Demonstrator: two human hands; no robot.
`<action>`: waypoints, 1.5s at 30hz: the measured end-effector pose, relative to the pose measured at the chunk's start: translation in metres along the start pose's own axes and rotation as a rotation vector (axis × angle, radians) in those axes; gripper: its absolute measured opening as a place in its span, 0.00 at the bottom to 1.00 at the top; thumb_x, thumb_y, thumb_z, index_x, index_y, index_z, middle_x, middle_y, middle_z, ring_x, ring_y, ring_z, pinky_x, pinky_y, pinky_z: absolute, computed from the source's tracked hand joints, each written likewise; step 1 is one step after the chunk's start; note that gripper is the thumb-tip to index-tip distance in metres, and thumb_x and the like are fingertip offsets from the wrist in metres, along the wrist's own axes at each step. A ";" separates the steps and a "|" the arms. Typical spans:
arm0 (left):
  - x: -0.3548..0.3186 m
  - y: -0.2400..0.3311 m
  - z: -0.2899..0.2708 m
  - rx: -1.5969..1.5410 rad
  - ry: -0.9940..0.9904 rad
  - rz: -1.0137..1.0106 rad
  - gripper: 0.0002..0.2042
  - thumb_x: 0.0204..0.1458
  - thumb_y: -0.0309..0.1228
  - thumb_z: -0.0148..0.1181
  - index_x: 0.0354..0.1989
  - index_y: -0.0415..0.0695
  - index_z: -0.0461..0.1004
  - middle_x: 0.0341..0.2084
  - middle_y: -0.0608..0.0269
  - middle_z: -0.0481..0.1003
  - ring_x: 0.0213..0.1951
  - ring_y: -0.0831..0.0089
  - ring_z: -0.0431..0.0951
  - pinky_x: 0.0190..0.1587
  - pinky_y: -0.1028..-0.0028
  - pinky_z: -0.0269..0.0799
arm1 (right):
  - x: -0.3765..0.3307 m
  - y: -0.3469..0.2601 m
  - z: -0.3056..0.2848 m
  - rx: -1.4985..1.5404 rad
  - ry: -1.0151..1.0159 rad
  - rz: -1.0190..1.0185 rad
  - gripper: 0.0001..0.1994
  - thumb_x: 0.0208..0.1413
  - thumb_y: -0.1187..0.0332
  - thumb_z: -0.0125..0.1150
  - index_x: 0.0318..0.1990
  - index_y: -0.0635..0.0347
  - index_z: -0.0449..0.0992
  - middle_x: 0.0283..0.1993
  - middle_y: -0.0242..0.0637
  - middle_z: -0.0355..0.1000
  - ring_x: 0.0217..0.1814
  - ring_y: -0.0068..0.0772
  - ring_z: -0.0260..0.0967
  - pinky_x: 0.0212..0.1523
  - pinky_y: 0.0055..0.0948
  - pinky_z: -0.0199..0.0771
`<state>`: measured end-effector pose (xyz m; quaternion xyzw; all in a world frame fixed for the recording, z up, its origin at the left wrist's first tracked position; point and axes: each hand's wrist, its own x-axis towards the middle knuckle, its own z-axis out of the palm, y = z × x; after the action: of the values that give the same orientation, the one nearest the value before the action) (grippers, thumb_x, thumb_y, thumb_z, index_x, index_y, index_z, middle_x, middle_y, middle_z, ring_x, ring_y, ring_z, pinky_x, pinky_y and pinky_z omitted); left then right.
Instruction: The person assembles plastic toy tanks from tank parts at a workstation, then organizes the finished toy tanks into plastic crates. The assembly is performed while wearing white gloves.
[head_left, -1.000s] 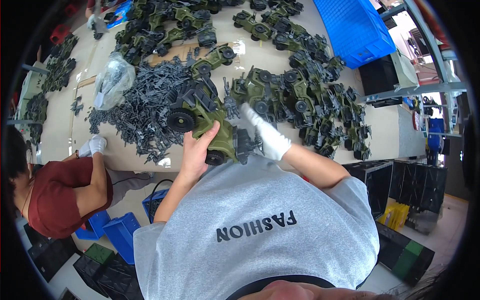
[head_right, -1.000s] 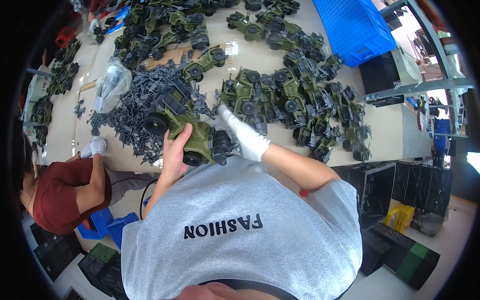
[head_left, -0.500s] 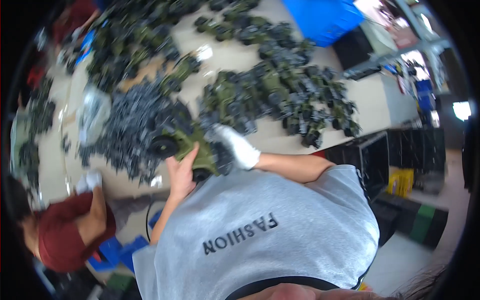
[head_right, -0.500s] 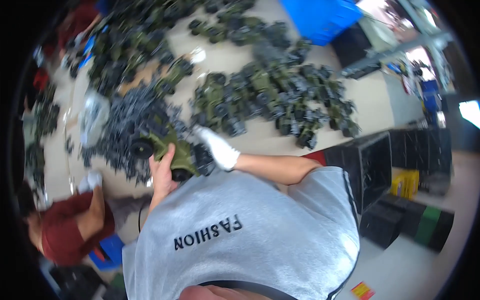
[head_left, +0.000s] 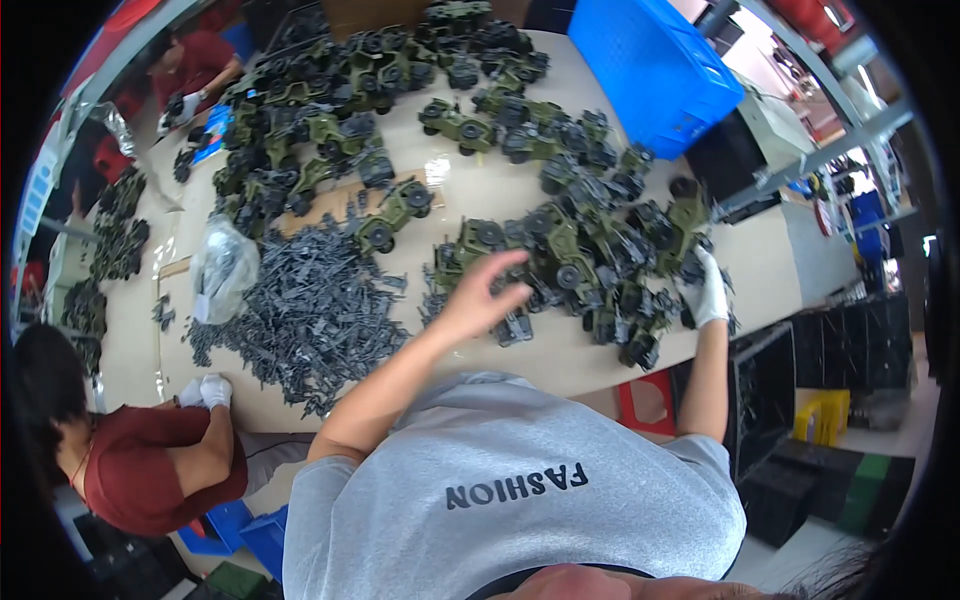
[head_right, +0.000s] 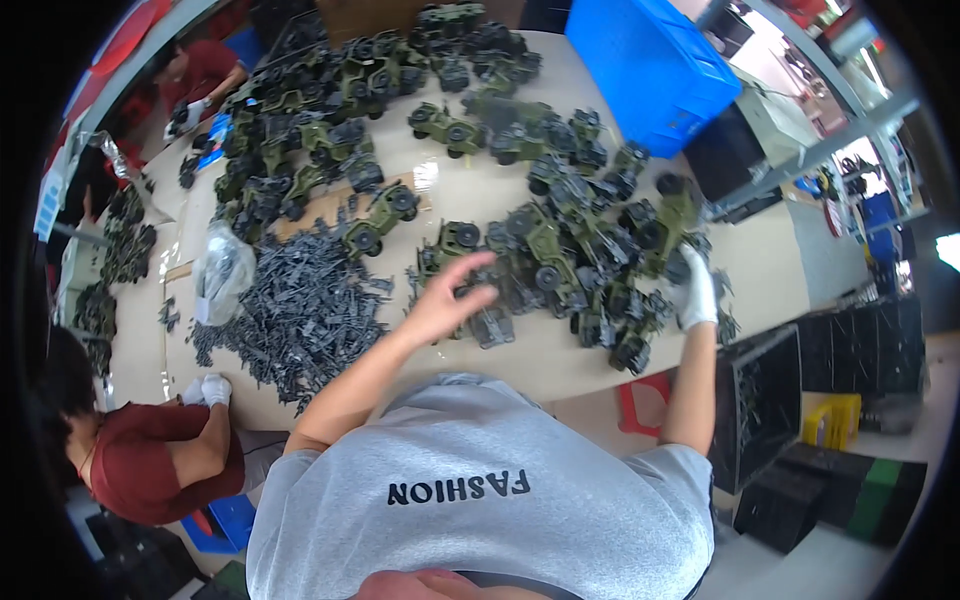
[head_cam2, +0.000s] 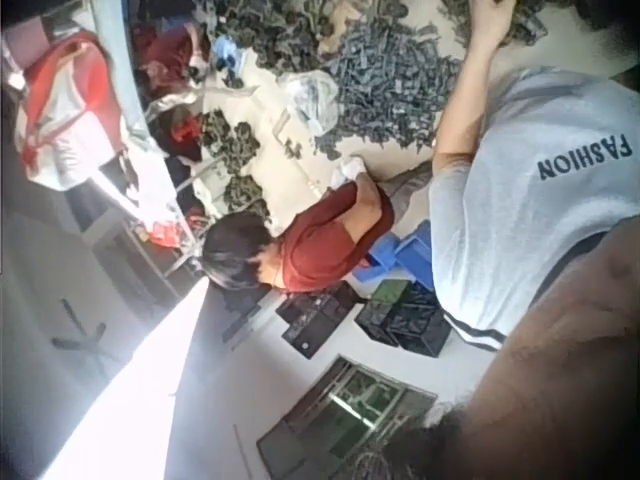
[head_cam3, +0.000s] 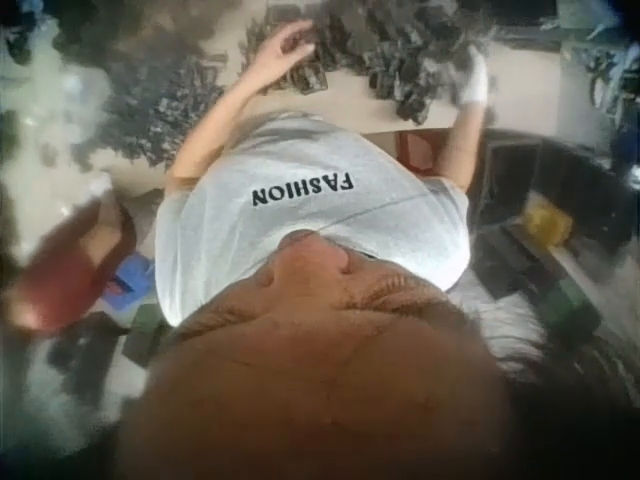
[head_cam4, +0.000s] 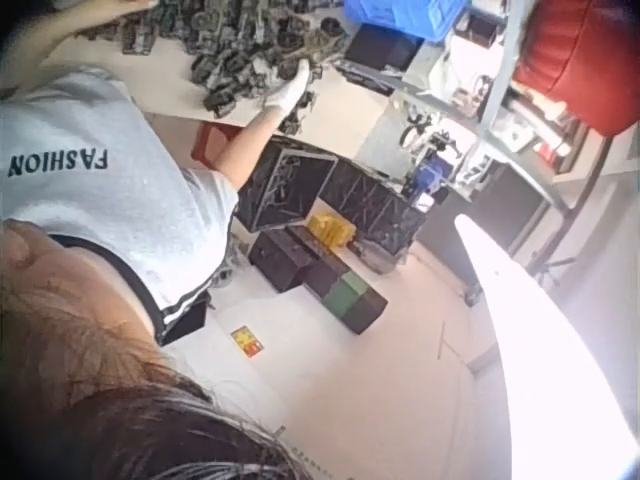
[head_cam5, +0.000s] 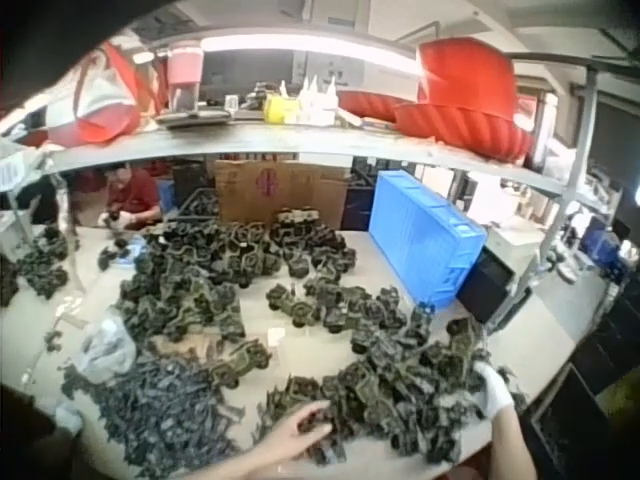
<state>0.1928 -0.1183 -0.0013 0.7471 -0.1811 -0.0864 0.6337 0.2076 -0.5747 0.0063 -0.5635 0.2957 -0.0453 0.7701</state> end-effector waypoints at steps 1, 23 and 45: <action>0.006 -0.046 -0.025 0.064 0.143 -0.078 0.22 0.55 0.35 0.65 0.58 0.46 0.72 0.55 0.53 0.74 0.59 0.60 0.72 0.64 0.64 0.65 | 0.026 0.000 -0.017 -0.070 0.095 0.053 0.13 0.57 0.51 0.64 0.45 0.43 0.78 0.44 0.22 0.76 0.50 0.25 0.69 0.47 0.37 0.68; -0.036 -0.083 -0.226 -0.838 0.277 -0.201 0.25 0.61 0.26 0.60 0.66 0.42 0.62 0.56 0.61 0.74 0.57 0.73 0.72 0.61 0.72 0.65 | -0.076 0.125 0.416 -0.162 -1.090 0.431 0.35 0.67 0.43 0.51 0.73 0.56 0.56 0.70 0.44 0.62 0.70 0.41 0.60 0.67 0.40 0.60; -0.330 -0.035 -0.139 -1.330 1.027 0.212 0.29 0.55 0.43 0.57 0.63 0.42 0.63 0.49 0.55 0.68 0.57 0.56 0.68 0.63 0.52 0.68 | -0.046 0.341 0.539 -1.589 -0.845 -0.543 0.19 0.60 0.52 0.53 0.50 0.55 0.78 0.52 0.50 0.76 0.56 0.51 0.73 0.57 0.45 0.72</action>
<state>-0.0554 0.1394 -0.0429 0.1445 0.1487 0.2350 0.9496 0.3528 0.0208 -0.1779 -0.9434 -0.2056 0.1998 0.1666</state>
